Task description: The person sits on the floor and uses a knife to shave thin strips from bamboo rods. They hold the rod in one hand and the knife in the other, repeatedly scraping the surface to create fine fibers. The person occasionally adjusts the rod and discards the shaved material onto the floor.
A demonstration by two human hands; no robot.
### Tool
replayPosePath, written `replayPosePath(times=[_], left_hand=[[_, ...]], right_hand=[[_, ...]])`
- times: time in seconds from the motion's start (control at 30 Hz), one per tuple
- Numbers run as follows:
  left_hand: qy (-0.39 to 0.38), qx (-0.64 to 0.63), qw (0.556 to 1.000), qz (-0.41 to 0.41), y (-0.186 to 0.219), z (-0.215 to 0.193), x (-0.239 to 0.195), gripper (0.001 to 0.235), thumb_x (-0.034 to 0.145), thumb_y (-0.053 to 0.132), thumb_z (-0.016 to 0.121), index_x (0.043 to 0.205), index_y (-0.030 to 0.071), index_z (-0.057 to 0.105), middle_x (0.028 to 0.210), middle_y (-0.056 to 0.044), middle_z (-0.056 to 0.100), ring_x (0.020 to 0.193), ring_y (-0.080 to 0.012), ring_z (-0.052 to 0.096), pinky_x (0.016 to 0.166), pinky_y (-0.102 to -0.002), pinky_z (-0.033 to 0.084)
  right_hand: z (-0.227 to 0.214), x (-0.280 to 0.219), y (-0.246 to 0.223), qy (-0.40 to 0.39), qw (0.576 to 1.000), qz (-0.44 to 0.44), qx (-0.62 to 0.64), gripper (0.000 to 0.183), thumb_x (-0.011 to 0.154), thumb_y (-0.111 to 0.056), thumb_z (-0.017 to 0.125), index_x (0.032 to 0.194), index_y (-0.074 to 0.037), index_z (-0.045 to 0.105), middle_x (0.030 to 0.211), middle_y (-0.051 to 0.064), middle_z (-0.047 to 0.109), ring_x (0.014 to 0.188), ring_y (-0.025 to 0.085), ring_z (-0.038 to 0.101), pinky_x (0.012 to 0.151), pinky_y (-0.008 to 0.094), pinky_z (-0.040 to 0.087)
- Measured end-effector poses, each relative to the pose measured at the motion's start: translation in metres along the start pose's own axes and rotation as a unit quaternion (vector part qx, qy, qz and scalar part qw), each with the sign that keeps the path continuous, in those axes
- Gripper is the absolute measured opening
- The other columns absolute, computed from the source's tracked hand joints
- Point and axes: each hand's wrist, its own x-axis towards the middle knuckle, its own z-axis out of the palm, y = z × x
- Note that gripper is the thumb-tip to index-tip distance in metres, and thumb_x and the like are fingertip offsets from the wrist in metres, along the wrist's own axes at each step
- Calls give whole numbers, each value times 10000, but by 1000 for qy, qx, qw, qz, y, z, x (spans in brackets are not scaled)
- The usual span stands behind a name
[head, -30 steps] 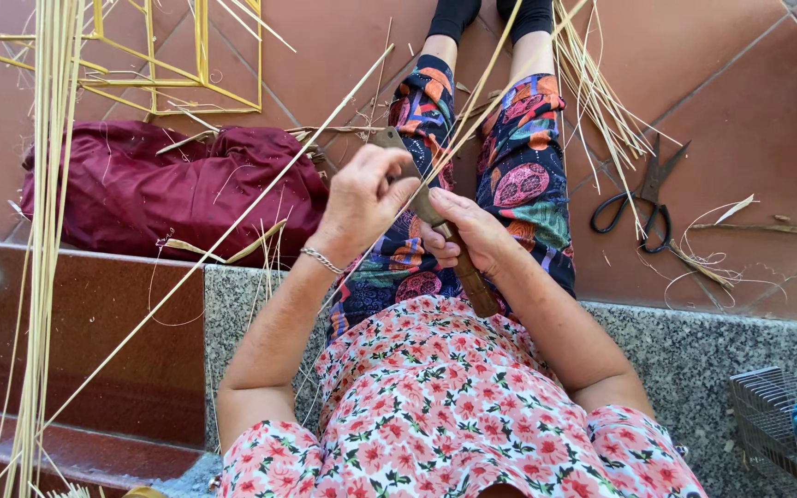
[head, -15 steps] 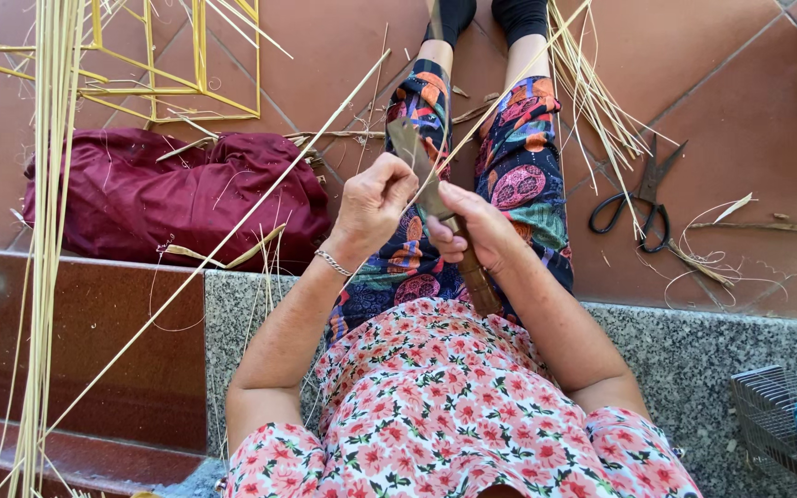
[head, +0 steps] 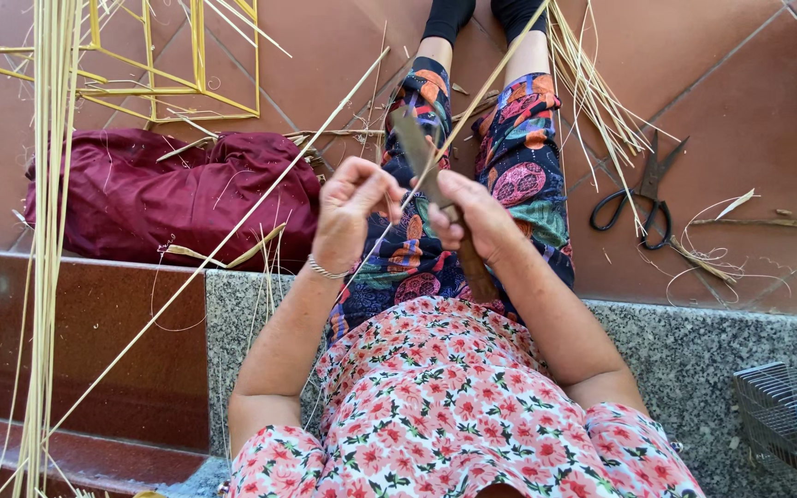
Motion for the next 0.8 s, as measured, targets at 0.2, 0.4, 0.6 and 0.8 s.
replayPosePath(times=[0.2, 0.4, 0.6, 0.8], left_hand=[[25, 70, 995, 67, 41, -5, 1, 138, 1075, 96, 632, 1133, 9, 543, 926, -105, 671, 736, -147, 659, 671, -281, 562], [11, 305, 943, 135, 27, -4, 2, 432, 1048, 155, 673, 1387, -19, 467, 1235, -100, 603, 1068, -158, 615, 914, -288, 552], [-10, 278, 957, -81, -34, -16, -25, 156, 1023, 141, 658, 1119, 19, 678, 862, 37, 647, 745, -38, 566, 651, -209, 470], [34, 244, 969, -10, -55, -26, -30, 90, 1008, 89, 703, 966, 10, 718, 787, 104, 584, 704, 16, 481, 598, -172, 389]], right_hand=[[-12, -9, 8, 4, 1000, 0, 11, 398, 1098, -367, 401, 1349, -84, 525, 633, 2, 470, 434, 67, 375, 402, 245, 344], [-11, -6, -1, -31, 997, -2, 73, 476, 1116, -400, 400, 1415, -49, 517, 625, -6, 455, 443, 68, 367, 402, 233, 329], [-4, -18, -9, -63, 996, -50, 45, 468, 1121, -392, 403, 1447, -63, 470, 653, 7, 459, 447, 78, 354, 419, 234, 323], [12, -26, -20, -96, 995, -9, -2, 568, 1104, -449, 370, 1460, -23, 490, 625, 6, 459, 440, 72, 354, 410, 226, 321]])
